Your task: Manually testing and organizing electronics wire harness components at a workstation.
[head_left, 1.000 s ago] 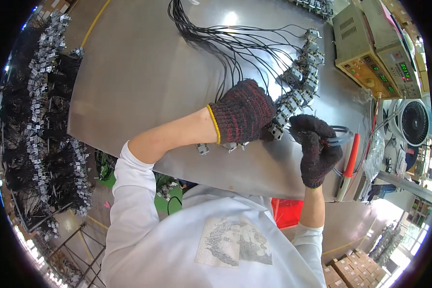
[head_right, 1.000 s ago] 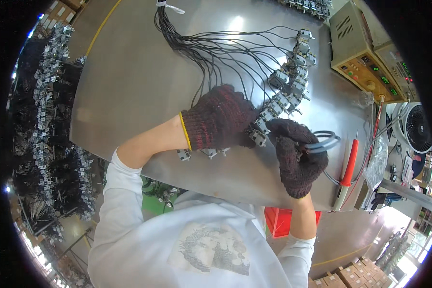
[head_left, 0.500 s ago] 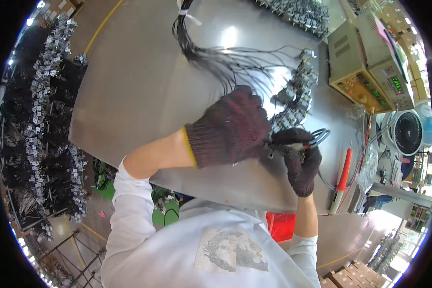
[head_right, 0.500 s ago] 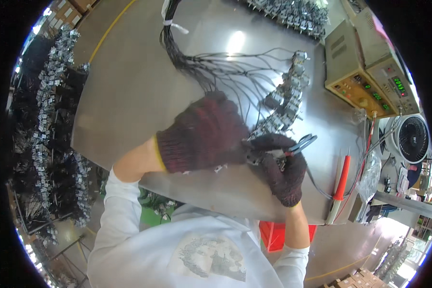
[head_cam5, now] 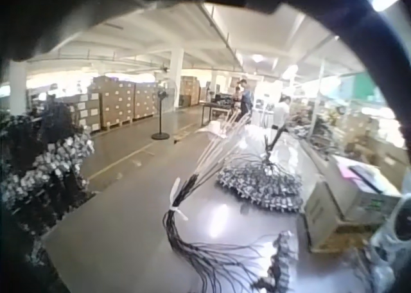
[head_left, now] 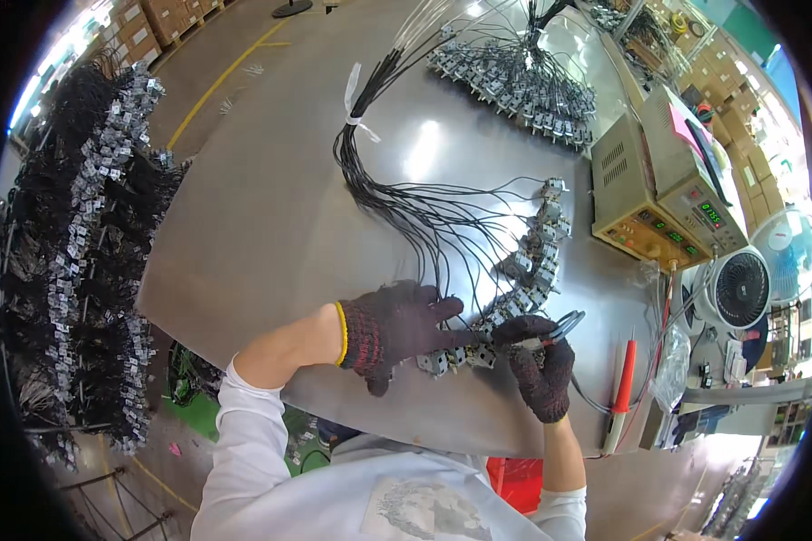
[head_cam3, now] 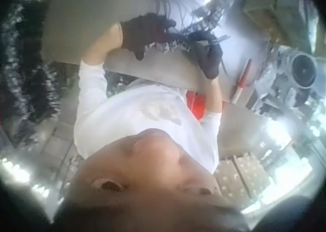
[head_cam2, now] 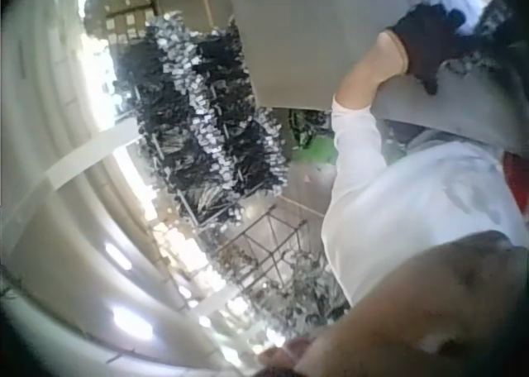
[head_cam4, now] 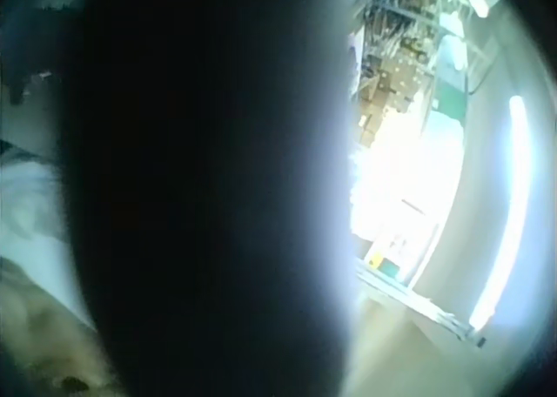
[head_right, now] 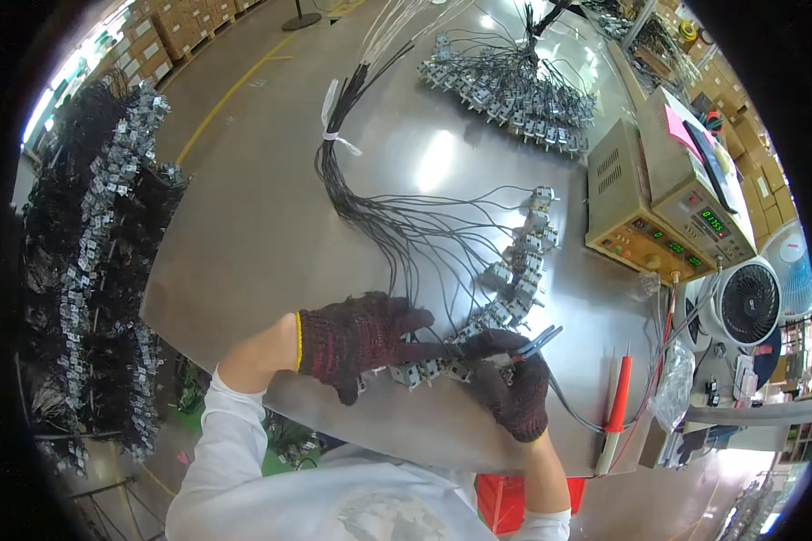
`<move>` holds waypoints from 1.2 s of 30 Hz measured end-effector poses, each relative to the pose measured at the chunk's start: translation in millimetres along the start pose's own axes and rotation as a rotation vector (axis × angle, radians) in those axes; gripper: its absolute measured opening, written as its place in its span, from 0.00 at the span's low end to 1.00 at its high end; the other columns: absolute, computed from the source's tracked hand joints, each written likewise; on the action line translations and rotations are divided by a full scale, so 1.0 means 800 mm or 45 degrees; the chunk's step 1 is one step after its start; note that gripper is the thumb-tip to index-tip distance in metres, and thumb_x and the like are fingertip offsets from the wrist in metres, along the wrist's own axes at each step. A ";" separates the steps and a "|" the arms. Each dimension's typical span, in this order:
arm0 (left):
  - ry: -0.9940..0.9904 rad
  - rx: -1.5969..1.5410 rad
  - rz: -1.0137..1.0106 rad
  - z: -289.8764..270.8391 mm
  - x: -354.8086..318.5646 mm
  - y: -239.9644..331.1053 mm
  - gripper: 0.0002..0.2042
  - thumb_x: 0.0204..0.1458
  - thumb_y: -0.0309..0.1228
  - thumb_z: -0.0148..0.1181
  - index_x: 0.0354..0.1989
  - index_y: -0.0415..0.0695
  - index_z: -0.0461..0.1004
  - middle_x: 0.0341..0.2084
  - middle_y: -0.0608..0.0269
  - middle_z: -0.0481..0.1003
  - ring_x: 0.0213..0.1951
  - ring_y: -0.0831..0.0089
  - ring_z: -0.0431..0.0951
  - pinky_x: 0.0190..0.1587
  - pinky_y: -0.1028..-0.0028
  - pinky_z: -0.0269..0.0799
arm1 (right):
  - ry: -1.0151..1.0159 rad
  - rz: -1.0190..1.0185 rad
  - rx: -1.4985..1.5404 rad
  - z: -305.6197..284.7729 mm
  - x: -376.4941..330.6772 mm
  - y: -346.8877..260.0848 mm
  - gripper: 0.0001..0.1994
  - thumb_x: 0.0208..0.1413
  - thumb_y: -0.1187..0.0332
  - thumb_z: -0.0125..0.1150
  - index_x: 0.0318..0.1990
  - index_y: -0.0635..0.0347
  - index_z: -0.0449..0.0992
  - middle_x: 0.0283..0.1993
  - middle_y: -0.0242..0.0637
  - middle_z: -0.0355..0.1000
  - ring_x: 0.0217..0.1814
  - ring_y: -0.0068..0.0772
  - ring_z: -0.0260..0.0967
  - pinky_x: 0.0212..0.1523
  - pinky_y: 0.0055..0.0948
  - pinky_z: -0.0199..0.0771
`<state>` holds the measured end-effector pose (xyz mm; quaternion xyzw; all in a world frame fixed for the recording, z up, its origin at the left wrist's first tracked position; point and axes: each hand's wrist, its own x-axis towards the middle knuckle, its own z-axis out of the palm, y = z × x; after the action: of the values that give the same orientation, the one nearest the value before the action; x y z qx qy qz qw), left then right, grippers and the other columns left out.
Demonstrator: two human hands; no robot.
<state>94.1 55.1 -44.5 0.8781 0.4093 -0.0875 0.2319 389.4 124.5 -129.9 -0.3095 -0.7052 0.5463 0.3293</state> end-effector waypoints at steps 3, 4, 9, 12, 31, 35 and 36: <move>0.010 0.052 -0.013 0.008 0.004 0.009 0.64 0.27 0.45 0.85 0.81 0.53 0.57 0.69 0.45 0.64 0.63 0.47 0.71 0.64 0.50 0.70 | 0.007 0.058 -0.002 -0.001 0.000 -0.011 0.16 0.65 0.70 0.65 0.57 0.67 0.76 0.49 0.44 0.82 0.52 0.37 0.82 0.58 0.40 0.81; 0.075 0.088 -0.042 0.022 0.009 0.009 0.62 0.28 0.44 0.84 0.80 0.53 0.58 0.69 0.44 0.64 0.63 0.46 0.71 0.64 0.50 0.70 | 0.004 0.061 0.002 -0.001 0.000 -0.014 0.16 0.65 0.70 0.65 0.57 0.67 0.76 0.49 0.44 0.82 0.52 0.37 0.82 0.58 0.40 0.81; 0.351 0.124 -0.046 0.062 0.021 -0.002 0.55 0.32 0.42 0.79 0.77 0.46 0.61 0.66 0.43 0.66 0.61 0.44 0.73 0.62 0.51 0.72 | 0.024 0.048 0.006 0.000 0.000 -0.013 0.15 0.65 0.69 0.65 0.55 0.66 0.77 0.50 0.44 0.82 0.53 0.36 0.81 0.58 0.39 0.80; 0.334 -0.124 -0.035 0.052 0.023 -0.015 0.49 0.36 0.41 0.75 0.72 0.39 0.64 0.62 0.42 0.70 0.58 0.47 0.76 0.60 0.52 0.73 | -0.040 0.044 -0.079 -0.001 0.008 -0.027 0.14 0.66 0.69 0.65 0.54 0.66 0.77 0.50 0.44 0.82 0.52 0.35 0.80 0.57 0.38 0.80; 0.702 0.115 0.018 0.033 0.069 -0.015 0.31 0.39 0.45 0.75 0.54 0.49 0.79 0.45 0.57 0.75 0.44 0.56 0.82 0.43 0.54 0.81 | -0.230 -0.020 -0.221 -0.083 0.045 -0.036 0.16 0.58 0.76 0.65 0.54 0.65 0.81 0.55 0.42 0.82 0.59 0.35 0.78 0.64 0.40 0.76; 0.692 0.149 0.063 0.039 0.071 -0.011 0.30 0.40 0.44 0.75 0.55 0.50 0.80 0.45 0.57 0.75 0.42 0.55 0.83 0.41 0.53 0.81 | -0.225 -0.111 -0.219 -0.082 0.045 -0.029 0.16 0.60 0.74 0.66 0.55 0.64 0.80 0.55 0.42 0.82 0.57 0.35 0.79 0.61 0.38 0.78; 0.689 0.148 0.065 0.042 0.074 -0.011 0.30 0.40 0.44 0.75 0.55 0.50 0.80 0.45 0.57 0.75 0.42 0.55 0.83 0.41 0.53 0.81 | -0.223 -0.109 -0.217 -0.079 0.044 -0.028 0.16 0.60 0.74 0.66 0.55 0.64 0.80 0.55 0.42 0.82 0.57 0.35 0.79 0.61 0.38 0.78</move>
<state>127.2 84.0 -97.0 0.8913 0.4285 0.1329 0.0655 417.8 183.6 -91.9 -0.2571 -0.7877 0.4948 0.2620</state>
